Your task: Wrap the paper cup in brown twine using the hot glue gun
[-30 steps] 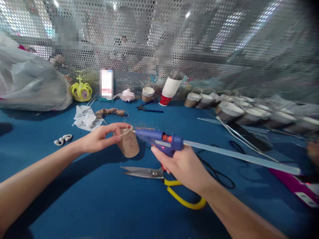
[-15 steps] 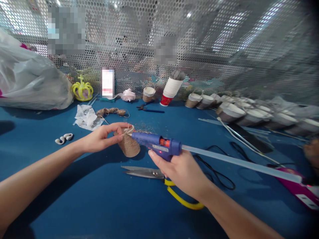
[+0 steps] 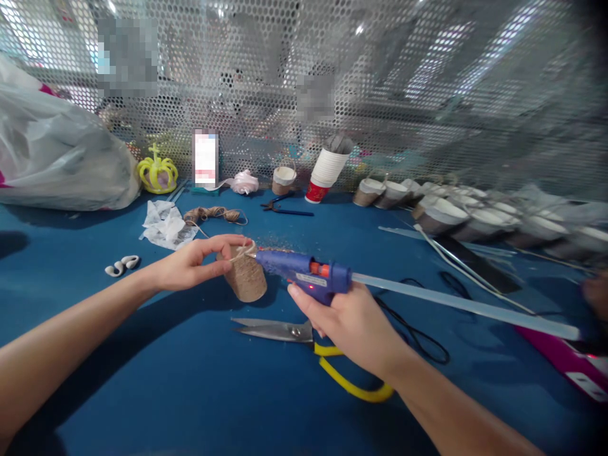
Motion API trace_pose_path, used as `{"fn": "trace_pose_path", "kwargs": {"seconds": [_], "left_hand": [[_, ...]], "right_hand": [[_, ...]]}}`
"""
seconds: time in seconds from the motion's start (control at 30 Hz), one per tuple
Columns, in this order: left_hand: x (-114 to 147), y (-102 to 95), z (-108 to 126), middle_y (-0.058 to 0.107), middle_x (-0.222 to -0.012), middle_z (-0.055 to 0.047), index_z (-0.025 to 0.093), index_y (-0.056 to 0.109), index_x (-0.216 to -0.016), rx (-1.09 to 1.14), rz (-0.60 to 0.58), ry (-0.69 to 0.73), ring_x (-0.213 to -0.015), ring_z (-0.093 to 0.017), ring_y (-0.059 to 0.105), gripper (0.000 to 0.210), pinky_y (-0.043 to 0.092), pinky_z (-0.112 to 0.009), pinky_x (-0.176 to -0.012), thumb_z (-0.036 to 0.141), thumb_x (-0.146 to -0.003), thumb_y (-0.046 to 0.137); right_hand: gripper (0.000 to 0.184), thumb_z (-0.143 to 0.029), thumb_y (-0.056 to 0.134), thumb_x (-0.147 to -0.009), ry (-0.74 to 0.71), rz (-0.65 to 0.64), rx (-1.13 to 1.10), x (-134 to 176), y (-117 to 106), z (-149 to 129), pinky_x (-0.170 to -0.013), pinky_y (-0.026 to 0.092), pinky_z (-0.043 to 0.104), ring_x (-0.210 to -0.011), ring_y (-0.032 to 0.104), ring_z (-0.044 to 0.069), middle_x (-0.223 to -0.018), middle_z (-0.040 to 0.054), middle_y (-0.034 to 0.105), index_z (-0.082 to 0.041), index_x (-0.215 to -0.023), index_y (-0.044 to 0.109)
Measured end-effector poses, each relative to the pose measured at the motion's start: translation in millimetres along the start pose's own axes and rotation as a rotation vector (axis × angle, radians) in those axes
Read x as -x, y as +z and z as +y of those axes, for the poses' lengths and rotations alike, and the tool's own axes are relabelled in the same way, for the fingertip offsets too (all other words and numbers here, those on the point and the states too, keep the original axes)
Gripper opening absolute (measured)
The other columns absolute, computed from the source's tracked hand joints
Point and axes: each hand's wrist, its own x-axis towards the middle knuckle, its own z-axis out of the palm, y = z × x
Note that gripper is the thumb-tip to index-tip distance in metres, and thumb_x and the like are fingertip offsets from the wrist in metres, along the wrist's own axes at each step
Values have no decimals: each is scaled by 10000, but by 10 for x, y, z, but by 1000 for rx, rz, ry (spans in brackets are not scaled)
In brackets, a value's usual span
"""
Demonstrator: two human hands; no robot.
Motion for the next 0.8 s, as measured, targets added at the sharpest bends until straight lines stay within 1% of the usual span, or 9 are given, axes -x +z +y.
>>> {"fn": "trace_pose_path", "kwargs": {"seconds": [0.13, 0.27, 0.33, 0.43, 0.67, 0.8], "left_hand": [[1, -20, -4, 429, -1364, -152, 154, 464, -732, 7, -9, 8, -1283, -251, 373, 223, 327, -377, -1014, 320, -881, 451], [-1, -42, -15, 435, -1360, -160, 150, 471, -717, 8, -20, 3, -1284, -266, 368, 223, 327, -395, -1011, 308, -874, 460], [-3, -50, -22, 438, -1358, -163, 148, 472, -709, 12, -22, -1, -1283, -277, 367, 217, 320, -404, -1015, 297, -868, 470], [-5, -55, -27, 436, -1359, -166, 149, 470, -698, 22, -17, -16, -1280, -294, 366, 211, 309, -423, -1020, 290, -855, 485], [-7, -56, -4, 446, -1354, -161, 155, 464, -687, 44, -22, -27, -1295, -298, 345, 220, 308, -438, -1018, 305, -846, 489], [-5, -58, -7, 441, -1363, -147, 157, 472, -688, 48, -18, -38, -1293, -290, 350, 232, 321, -431, -1009, 326, -846, 490]], "right_hand": [[275, -340, 502, -769, -15, -9, -51, -14, -12, -3, -417, 400, 239, -359, 446, 109, -377, -46, 440, -217, -536, 421], [282, -365, 502, -770, 34, -34, -62, -44, -12, 21, -409, 397, 239, -357, 456, 110, -384, -45, 442, -215, -550, 408], [265, -368, 506, -766, 46, -35, -64, -57, -12, 33, -403, 394, 237, -357, 458, 109, -392, -46, 450, -211, -572, 417], [229, -347, 506, -767, 26, -25, -70, -67, -17, 40, -401, 389, 231, -353, 449, 102, -398, -50, 461, -204, -600, 444], [328, -320, 498, -783, -39, 18, -56, -73, -29, 29, -431, 387, 232, -353, 433, 95, -349, -55, 420, -218, -498, 372], [338, -316, 499, -786, -49, 22, -64, -83, -26, 37, -421, 383, 232, -342, 415, 91, -342, -56, 424, -221, -487, 375]]}}
